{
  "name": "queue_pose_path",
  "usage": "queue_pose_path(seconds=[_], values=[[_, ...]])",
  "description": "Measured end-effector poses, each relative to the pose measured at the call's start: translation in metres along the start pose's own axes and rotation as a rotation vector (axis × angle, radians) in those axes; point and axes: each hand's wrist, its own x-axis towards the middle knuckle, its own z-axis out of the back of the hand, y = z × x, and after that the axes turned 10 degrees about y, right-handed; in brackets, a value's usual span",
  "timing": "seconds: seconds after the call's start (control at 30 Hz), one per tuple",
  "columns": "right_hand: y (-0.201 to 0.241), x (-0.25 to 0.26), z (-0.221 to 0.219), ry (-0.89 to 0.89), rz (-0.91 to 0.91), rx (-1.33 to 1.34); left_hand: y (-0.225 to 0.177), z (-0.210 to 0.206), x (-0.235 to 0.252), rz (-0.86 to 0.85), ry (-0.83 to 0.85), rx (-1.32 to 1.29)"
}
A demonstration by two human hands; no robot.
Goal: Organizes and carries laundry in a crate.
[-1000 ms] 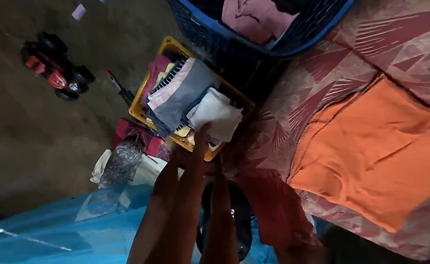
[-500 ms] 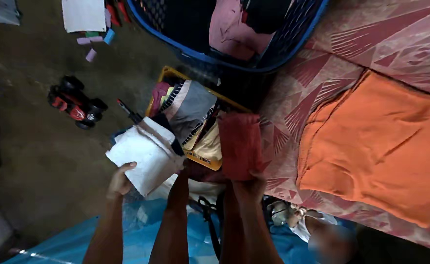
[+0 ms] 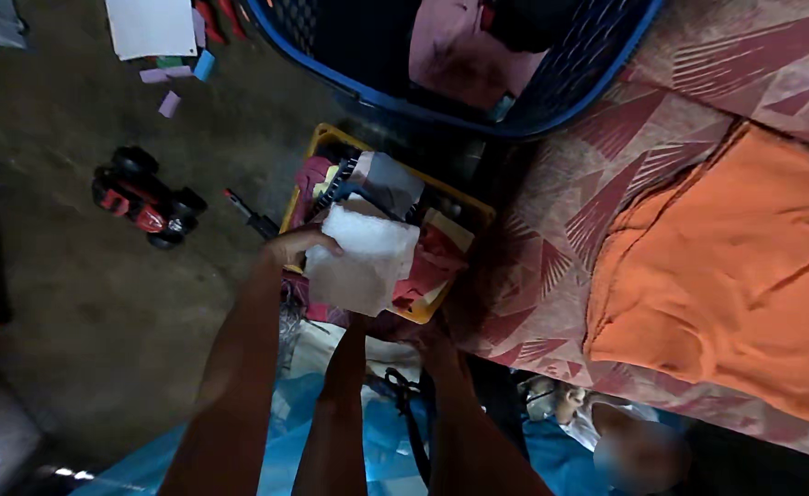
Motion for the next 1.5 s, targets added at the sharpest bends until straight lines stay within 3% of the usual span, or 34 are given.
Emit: queue_pose_path(seconds=[0.1, 0.2, 0.3, 0.4, 0.5, 0.6, 0.7, 0.9, 1.03, 1.3, 1.4, 1.5], values=[[0.017, 0.024, 0.022, -0.149, 0.051, -0.533, 0.010, 0.007, 0.037, 0.007, -0.048, 0.210], [0.042, 0.032, 0.016, -0.133, 0.068, -0.597, 0.033, 0.019, 0.066, 0.020, -0.150, 0.459], [0.062, 0.045, 0.002, -0.170, 0.038, -0.575, 0.051, 0.022, 0.066, -0.079, -0.193, 0.375], [0.073, 0.069, -0.001, -0.220, -0.027, -0.601, 0.067, 0.025, 0.050, -0.095, -0.555, 0.181], [0.083, 0.090, 0.008, -0.221, 0.093, -0.659, 0.081, 0.045, 0.044, 0.002, -0.813, 0.147], [0.107, 0.080, 0.007, -0.141, 0.174, -0.583, 0.080, 0.061, 0.048, 0.065, -0.679, 0.240], [0.121, 0.077, 0.003, -0.136, 0.084, -0.566, 0.061, 0.060, 0.063, 0.137, -0.535, 0.229], [0.138, 0.047, -0.023, -0.187, -0.019, -0.529, 0.065, 0.085, 0.060, 0.106, -0.438, 0.290], [0.114, 0.065, -0.011, -0.233, 0.022, -0.494, 0.091, 0.095, 0.051, 0.064, -0.476, 0.108], [0.109, 0.046, -0.044, -0.233, 0.082, -0.714, 0.162, 0.104, 0.016, 0.158, -0.565, -0.015], [0.102, 0.028, -0.052, -0.252, 0.163, -0.754, 0.171, 0.095, -0.017, 0.183, -0.642, -0.062], [0.096, -0.012, -0.060, -0.209, 0.195, -0.789, 0.171, 0.090, -0.076, 0.220, -0.607, -0.082]])
